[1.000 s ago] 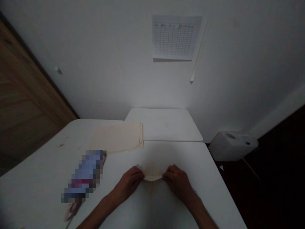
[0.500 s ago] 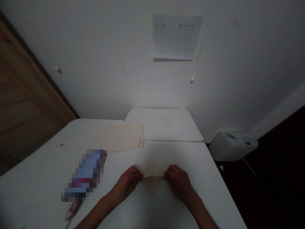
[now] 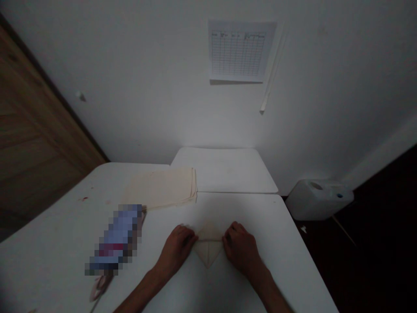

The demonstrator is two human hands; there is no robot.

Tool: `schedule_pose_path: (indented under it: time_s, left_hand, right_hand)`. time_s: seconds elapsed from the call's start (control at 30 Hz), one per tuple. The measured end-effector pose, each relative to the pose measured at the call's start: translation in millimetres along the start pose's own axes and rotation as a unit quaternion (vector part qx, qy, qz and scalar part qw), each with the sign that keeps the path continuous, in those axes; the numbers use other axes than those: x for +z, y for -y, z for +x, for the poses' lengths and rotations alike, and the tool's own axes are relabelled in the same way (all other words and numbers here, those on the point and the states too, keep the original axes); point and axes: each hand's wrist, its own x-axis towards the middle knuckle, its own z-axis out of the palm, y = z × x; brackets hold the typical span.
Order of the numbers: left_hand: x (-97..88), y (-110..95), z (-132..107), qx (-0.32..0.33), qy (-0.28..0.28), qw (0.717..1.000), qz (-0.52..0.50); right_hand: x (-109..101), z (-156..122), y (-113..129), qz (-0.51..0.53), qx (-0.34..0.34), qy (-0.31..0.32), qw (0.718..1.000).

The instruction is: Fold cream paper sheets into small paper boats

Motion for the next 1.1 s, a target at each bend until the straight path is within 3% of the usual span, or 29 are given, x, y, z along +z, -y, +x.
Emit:
schedule_pose_path:
  time_s: [0.37,0.5,0.6,0.67,0.87,1.1]
  left_hand:
    - [2.1,0.8,0.9,0.007,0.001,0.999,0.033]
    - [1.7,0.0,0.7,0.013,-0.005,0.999,0.040]
    - [2.0,0.0,0.1,0.013,-0.002,0.999,0.045]
    - [2.8,0.5,-0.4,0.012,-0.005,0.999,0.046]
    - [3.3,1.0,-0.6,0.019,-0.013,0.999,0.049]
    - [1.0,0.0,-1.7,0.025,-0.013,0.999,0.042]
  right_hand:
    - [9.4,0.1,9.5,-0.063,0.021,-0.059,0.996]
    - [15.1,-1.3,17.8,-0.070,-0.056,-0.107,0.990]
    - [17.9,-2.5,28.5,-0.041,-0.158,-0.063,0.985]
    - [18.8,-2.5,34.6,-0.035,-0.184,-0.023,0.982]
    - [20.3,-1.1,35.6,-0.050,-0.180,0.012,0.982]
    - [26.3,-1.4,33.6,-0.053,-0.169,0.001,0.984]
